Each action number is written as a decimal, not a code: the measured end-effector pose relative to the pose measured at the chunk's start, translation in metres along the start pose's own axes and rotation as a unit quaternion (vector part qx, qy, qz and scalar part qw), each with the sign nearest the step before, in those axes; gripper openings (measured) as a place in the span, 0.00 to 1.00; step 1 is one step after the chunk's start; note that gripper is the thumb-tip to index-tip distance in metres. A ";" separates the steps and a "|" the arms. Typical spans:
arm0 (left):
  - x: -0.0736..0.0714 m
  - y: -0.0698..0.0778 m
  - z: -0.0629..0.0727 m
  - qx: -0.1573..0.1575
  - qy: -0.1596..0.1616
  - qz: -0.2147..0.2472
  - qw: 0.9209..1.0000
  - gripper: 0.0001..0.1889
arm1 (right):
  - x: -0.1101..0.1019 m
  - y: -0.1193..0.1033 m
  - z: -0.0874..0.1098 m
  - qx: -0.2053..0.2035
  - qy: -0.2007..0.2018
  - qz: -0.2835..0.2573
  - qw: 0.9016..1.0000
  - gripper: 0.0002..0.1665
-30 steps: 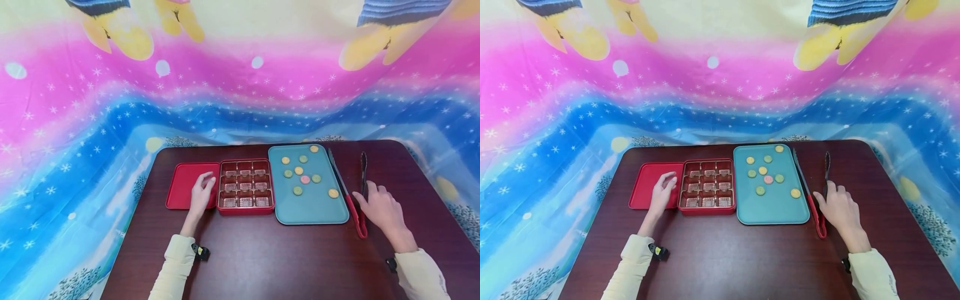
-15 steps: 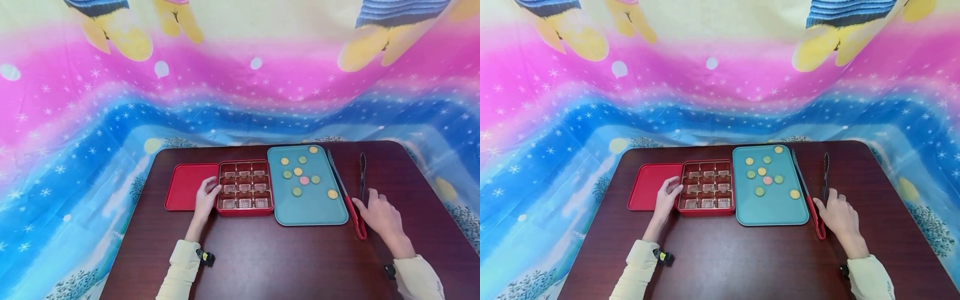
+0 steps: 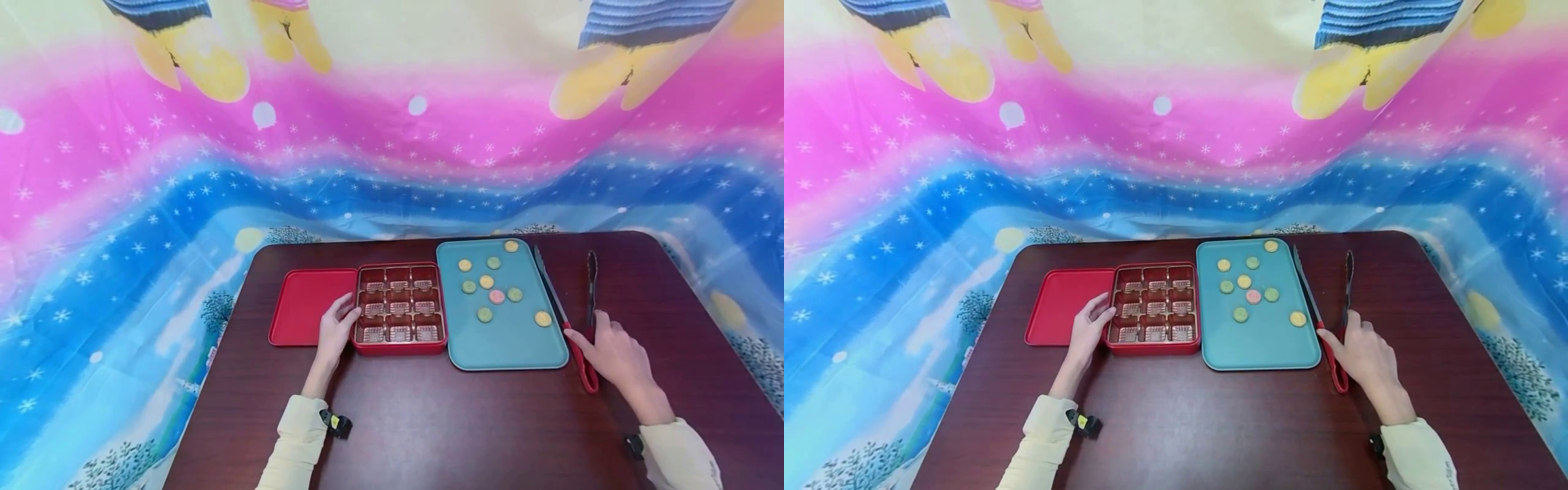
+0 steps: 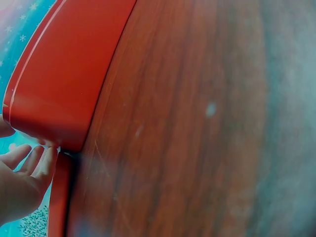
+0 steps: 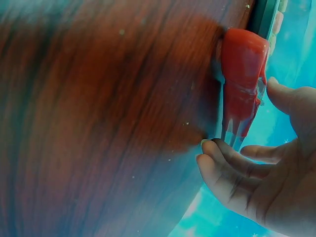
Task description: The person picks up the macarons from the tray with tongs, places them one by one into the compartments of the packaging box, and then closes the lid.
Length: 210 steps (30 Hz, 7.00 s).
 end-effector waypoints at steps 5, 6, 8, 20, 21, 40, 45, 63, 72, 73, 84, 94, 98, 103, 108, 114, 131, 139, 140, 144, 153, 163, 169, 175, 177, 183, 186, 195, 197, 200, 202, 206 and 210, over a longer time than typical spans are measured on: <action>0.000 -0.003 -0.001 -0.018 -0.005 0.006 1.000 0.25 | 0.000 -0.002 0.000 -0.006 -0.003 -0.002 1.000 0.48; 0.000 -0.004 -0.001 -0.020 -0.008 0.010 1.000 0.25 | 0.000 -0.002 0.000 -0.006 -0.004 -0.003 1.000 0.48; -0.001 -0.004 0.000 -0.024 -0.009 0.017 1.000 0.25 | -0.001 -0.003 0.000 -0.007 -0.008 -0.005 1.000 0.47; -0.001 -0.005 0.003 -0.027 -0.009 0.035 0.999 0.24 | 0.002 -0.007 -0.002 -0.032 -0.002 -0.028 0.999 0.45; -0.001 -0.005 0.002 -0.029 -0.009 0.035 0.999 0.24 | 0.002 -0.007 -0.002 -0.031 -0.003 -0.032 0.999 0.44; -0.002 0.033 0.019 -0.032 -0.029 0.020 0.999 0.24 | -0.001 -0.002 -0.010 0.007 -0.066 -0.025 0.997 0.29; -0.003 0.032 0.019 -0.039 -0.028 0.024 0.999 0.24 | -0.001 0.000 -0.008 0.014 -0.106 -0.029 0.994 0.29; -0.003 0.030 0.020 -0.036 -0.032 0.017 0.999 0.24 | -0.026 0.013 0.004 0.001 0.017 -0.023 1.000 0.19; -0.004 0.028 0.019 -0.030 -0.030 0.022 0.999 0.24 | -0.034 0.004 0.004 -0.081 0.104 -0.020 0.991 0.17; -0.004 0.029 0.019 -0.030 -0.031 0.020 0.999 0.24 | -0.035 0.003 0.003 -0.088 0.109 -0.017 0.990 0.17; -0.003 0.021 0.016 -0.036 -0.031 0.008 0.999 0.24 | -0.034 -0.007 -0.008 -0.106 0.095 -0.007 0.990 0.18; -0.004 -0.010 0.003 -0.029 -0.019 0.013 0.999 0.25 | -0.027 -0.019 -0.015 -0.113 0.070 -0.003 0.991 0.17; -0.003 -0.010 0.004 -0.027 -0.018 0.014 0.999 0.26 | -0.024 -0.021 -0.019 -0.109 0.049 -0.008 0.993 0.16; -0.004 -0.010 0.004 -0.027 -0.018 0.017 0.999 0.25 | -0.022 -0.023 -0.022 -0.107 0.041 -0.007 0.993 0.16; -0.004 -0.011 0.004 -0.028 -0.022 0.016 0.999 0.25 | -0.020 -0.024 -0.025 -0.108 0.038 -0.006 0.993 0.16; -0.003 -0.011 0.004 -0.027 -0.025 0.017 0.999 0.26 | -0.019 -0.025 -0.027 -0.106 0.036 -0.009 0.994 0.17; -0.002 -0.009 0.004 -0.005 -0.004 0.010 1.000 0.24 | -0.017 -0.026 -0.030 -0.125 0.055 0.007 0.991 0.17; -0.004 0.031 0.021 -0.012 -0.024 0.013 1.000 0.23 | -0.017 -0.026 -0.031 -0.137 0.072 0.007 0.988 0.17; -0.004 0.031 0.021 -0.013 -0.024 0.013 1.000 0.23 | -0.017 -0.026 -0.031 -0.138 0.073 0.007 0.988 0.17; -0.005 0.031 0.022 -0.016 -0.026 0.011 0.999 0.23 | -0.018 -0.027 -0.030 -0.141 0.075 0.006 0.987 0.17; -0.005 0.030 0.023 -0.016 -0.031 0.014 0.999 0.23 | -0.023 -0.030 -0.027 -0.146 0.086 0.004 0.985 0.16; -0.005 0.029 0.023 -0.020 -0.031 0.015 0.999 0.23 | -0.035 -0.047 -0.022 -0.157 0.097 0.007 0.983 0.16; -0.005 0.029 0.023 -0.019 -0.029 0.017 0.999 0.23 | -0.040 -0.060 -0.018 -0.169 0.093 0.005 0.981 0.17; -0.005 0.029 0.022 -0.016 -0.029 0.024 0.999 0.23 | -0.044 -0.074 -0.013 -0.186 0.100 0.008 0.977 0.16; -0.005 0.029 0.022 -0.017 -0.030 0.026 0.999 0.23 | -0.045 -0.078 -0.011 -0.192 0.102 0.009 0.976 0.16; -0.005 0.029 0.023 -0.024 -0.027 0.029 0.999 0.23 | -0.045 -0.096 -0.001 -0.217 0.111 0.013 0.970 0.18; -0.006 0.028 0.023 -0.026 -0.025 0.026 0.999 0.24 | -0.045 -0.105 0.003 -0.228 0.110 0.014 0.967 0.19; -0.005 0.028 0.023 -0.025 -0.027 0.031 0.999 0.23 | -0.043 -0.126 0.014 -0.243 0.076 0.017 0.967 0.17; -0.005 0.022 0.020 -0.026 -0.025 0.035 0.999 0.23 | -0.042 -0.130 0.016 -0.240 0.067 0.019 0.968 0.16; -0.005 0.005 0.012 -0.024 -0.018 0.035 0.999 0.24 | -0.041 -0.134 0.018 -0.241 0.061 0.019 0.968 0.15; -0.004 -0.006 0.008 -0.021 -0.011 0.033 0.999 0.24 | -0.040 -0.136 0.018 -0.242 0.057 0.018 0.968 0.15; -0.005 -0.012 0.005 -0.018 -0.009 0.032 0.999 0.25 | -0.037 -0.141 0.018 -0.244 0.050 0.019 0.968 0.15; -0.004 -0.010 0.006 -0.023 -0.012 0.037 0.999 0.25 | -0.034 -0.144 0.019 -0.252 0.053 0.023 0.966 0.15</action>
Point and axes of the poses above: each hand's wrist, its own z-axis away from the middle knuckle, its own x-axis out of the palm, y = z × x, the point moved 3 cm from there along -z, towards the middle knuckle, and after that the axes turned 3 degrees about y, right-handed, at the moved point
